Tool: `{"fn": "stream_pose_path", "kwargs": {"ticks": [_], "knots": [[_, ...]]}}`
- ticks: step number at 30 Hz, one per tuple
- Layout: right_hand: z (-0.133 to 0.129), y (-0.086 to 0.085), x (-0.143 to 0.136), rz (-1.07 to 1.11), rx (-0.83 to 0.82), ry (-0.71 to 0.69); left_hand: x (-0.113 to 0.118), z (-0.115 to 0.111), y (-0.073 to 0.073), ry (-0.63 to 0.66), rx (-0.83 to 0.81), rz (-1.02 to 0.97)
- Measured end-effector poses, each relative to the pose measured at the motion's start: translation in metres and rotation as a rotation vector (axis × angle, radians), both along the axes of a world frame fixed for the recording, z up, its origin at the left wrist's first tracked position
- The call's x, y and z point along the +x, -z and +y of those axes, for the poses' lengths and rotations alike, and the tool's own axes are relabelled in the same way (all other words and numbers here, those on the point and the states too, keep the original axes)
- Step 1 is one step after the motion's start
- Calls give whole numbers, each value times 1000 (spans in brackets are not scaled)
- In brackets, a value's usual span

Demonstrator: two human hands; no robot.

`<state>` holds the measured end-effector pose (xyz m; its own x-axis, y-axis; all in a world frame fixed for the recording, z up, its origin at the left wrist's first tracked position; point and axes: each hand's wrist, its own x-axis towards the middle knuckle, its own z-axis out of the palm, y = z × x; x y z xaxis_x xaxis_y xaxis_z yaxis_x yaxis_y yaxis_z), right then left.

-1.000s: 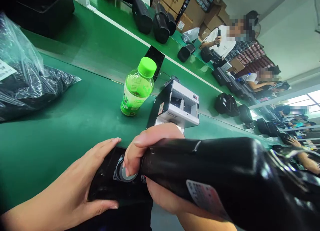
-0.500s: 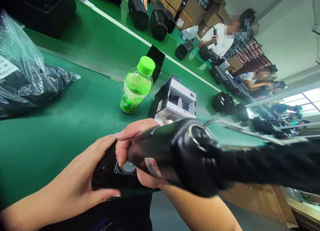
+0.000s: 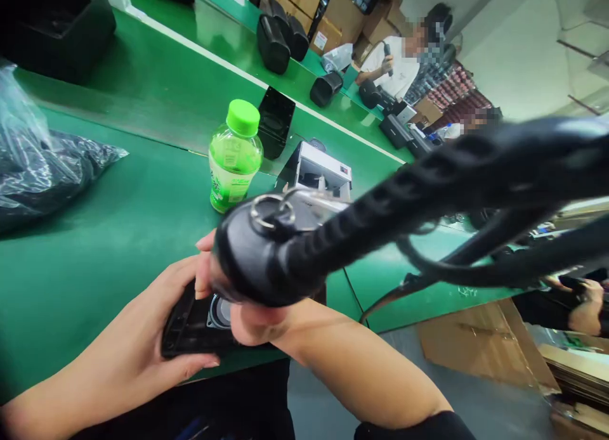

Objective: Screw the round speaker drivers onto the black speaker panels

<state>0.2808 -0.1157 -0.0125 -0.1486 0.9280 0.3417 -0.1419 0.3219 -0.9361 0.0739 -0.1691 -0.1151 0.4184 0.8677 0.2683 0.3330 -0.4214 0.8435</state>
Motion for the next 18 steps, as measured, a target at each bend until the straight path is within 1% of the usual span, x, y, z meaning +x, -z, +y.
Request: {"fn": "stream_pose_path", "kwargs": {"ticks": [2,3,4,6,8,10,12,14,16,18], "knots": [[1,0,-7,150,52,109,-2,1,2,-2,19,18],[1,-4,-9,202,43,114,-3,2,3,0,35,31],[0,-13,-8,230,25,108,-4,3,4,-5,56,47],[-5,-39,2,266,-12,97,-6,5,7,-23,108,93],[-14,-73,22,246,-4,111,-8,6,11,-40,151,141],[-24,-103,48,176,64,154,-9,4,13,-48,155,164],[-26,-122,73,114,148,202,-9,0,14,-54,108,175],[-18,-128,89,81,221,293,-10,-4,14,-63,51,184],[-5,-123,96,72,266,416,-12,-6,15,-72,21,197],[10,-114,98,71,295,499,-13,-7,16,-78,21,198]]}}
